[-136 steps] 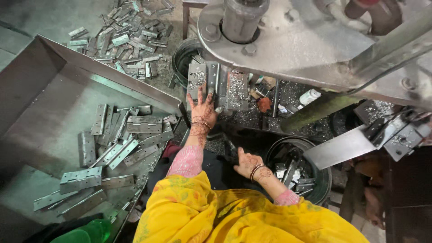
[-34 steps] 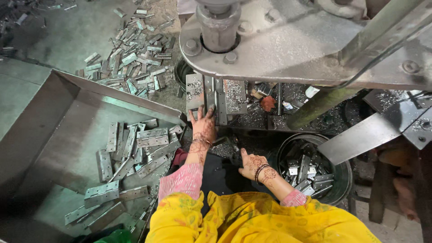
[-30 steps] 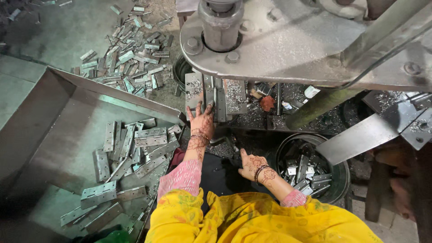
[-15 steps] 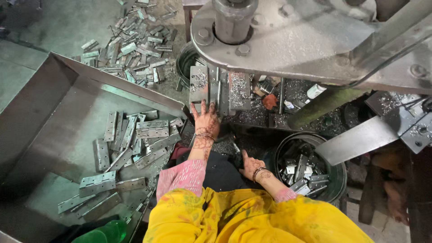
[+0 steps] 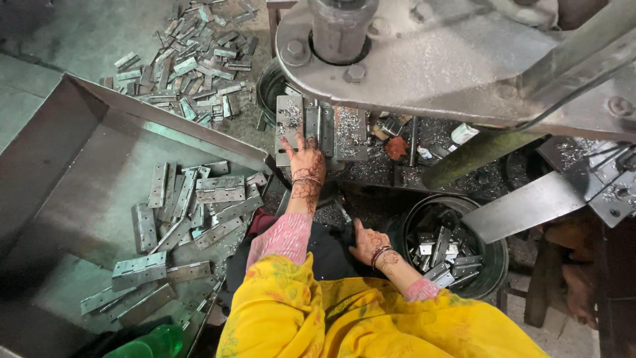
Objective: The person operates a manual press machine to process small metal pieces. They repeatedly pick up metal pieces from a bin, place them under the press, and activate the machine using a lever. Processed pieces are then moved to a collection area.
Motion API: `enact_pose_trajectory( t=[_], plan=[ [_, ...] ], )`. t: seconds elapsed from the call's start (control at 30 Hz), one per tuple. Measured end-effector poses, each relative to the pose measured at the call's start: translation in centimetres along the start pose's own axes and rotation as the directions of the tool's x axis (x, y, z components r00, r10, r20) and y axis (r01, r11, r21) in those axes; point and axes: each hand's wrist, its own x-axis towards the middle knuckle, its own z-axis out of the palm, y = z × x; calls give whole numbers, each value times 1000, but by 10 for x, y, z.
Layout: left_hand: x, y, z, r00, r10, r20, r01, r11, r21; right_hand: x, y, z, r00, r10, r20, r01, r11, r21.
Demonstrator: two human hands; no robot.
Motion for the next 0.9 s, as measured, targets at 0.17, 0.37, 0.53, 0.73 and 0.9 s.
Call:
enact_pose_trajectory(
  t=[0.17, 0.37, 0.53, 0.73, 0.9],
  plan=[
    [10, 4, 24, 998, 6, -61, -7, 1000, -7, -7, -3, -20, 998, -6, 67, 8, 1000, -22],
    [-9, 17, 44, 996, 18, -82, -13, 998, 59, -17, -15, -60, 999, -50, 1, 49, 994, -102],
    [-1, 13, 24, 1000, 9, -19, -9, 1000, 8, -8, -8, -44, 998, -69, 3, 69, 988, -135],
    [6, 13, 23, 998, 4, -55, -2, 1000, 30, 5, 5, 11, 1000, -9, -27, 9, 1000, 17],
    [10, 15, 28, 997, 8, -78, -5, 999, 33, 2, 5, 2, 999, -36, 14, 36, 999, -20]
  ],
)
